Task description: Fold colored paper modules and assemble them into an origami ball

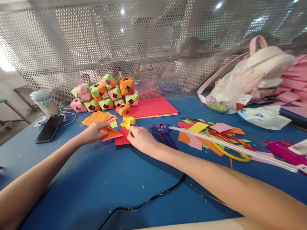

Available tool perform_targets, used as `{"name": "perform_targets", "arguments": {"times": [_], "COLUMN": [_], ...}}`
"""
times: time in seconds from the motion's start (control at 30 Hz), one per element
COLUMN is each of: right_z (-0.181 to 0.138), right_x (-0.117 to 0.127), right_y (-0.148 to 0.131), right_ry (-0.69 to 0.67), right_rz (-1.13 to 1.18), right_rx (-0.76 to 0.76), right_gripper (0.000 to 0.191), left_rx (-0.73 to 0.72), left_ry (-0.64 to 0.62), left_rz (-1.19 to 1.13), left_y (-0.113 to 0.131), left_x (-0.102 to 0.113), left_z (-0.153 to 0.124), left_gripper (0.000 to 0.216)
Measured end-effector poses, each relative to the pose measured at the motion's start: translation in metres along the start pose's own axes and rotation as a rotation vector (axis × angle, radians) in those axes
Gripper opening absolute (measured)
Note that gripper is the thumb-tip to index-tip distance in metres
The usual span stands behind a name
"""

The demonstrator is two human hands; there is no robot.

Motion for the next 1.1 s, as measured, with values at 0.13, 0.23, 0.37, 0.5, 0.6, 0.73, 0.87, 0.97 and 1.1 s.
{"name": "perform_targets", "arguments": {"times": [0.13, 0.23, 0.37, 0.5, 0.6, 0.73, 0.87, 0.97, 1.1], "right_z": [-0.023, -0.037, -0.050, -0.058, -0.061, -0.062, -0.062, -0.061, -0.060], "right_x": [0.020, 0.030, 0.035, 0.037, 0.038, 0.037, 0.035, 0.035, 0.033], "right_y": [0.011, 0.016, 0.019, 0.017, 0.014, 0.016, 0.019, 0.018, 0.019], "right_ry": [0.002, 0.006, 0.043, 0.084, 0.104, 0.070, -0.011, -0.043, -0.119], "right_rz": [-0.032, -0.026, 0.023, 0.091, 0.152, 0.267, 0.316, 0.269, 0.419], "right_rx": [0.018, 0.042, 0.105, 0.164, 0.187, 0.074, -0.022, -0.002, -0.158], "right_gripper": [0.015, 0.016, 0.015, 0.015, 0.014, 0.014, 0.005, 0.007, 0.010], "left_rx": [0.113, 0.161, 0.094, -0.105, 0.015, 0.140, 0.199, 0.205, 0.306], "left_ry": [0.105, 0.175, 0.303, 0.398, 0.221, 0.099, 0.025, -0.011, 0.169], "left_rz": [0.069, 0.105, 0.138, -0.020, -0.322, -0.476, -0.531, -0.555, -0.793], "left_y": [-0.012, -0.015, 0.010, 0.057, 0.077, 0.086, 0.087, 0.089, 0.086], "left_x": [0.007, 0.010, 0.017, 0.010, -0.019, -0.055, -0.069, -0.069, -0.065], "left_z": [0.000, -0.001, -0.001, -0.004, -0.007, -0.015, -0.019, -0.017, -0.013], "left_gripper": [0.021, 0.022, 0.048, 0.028, 0.028, 0.034, 0.039, 0.040, 0.044]}}
Point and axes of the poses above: each hand's wrist, its own z-axis towards the middle knuckle, its own x-axis out of the back of the hand, y = z × x, the point moved 3 cm from there along z, towards the middle knuckle, and after that the axes turned 13 degrees about -z, right-handed, at the moved point
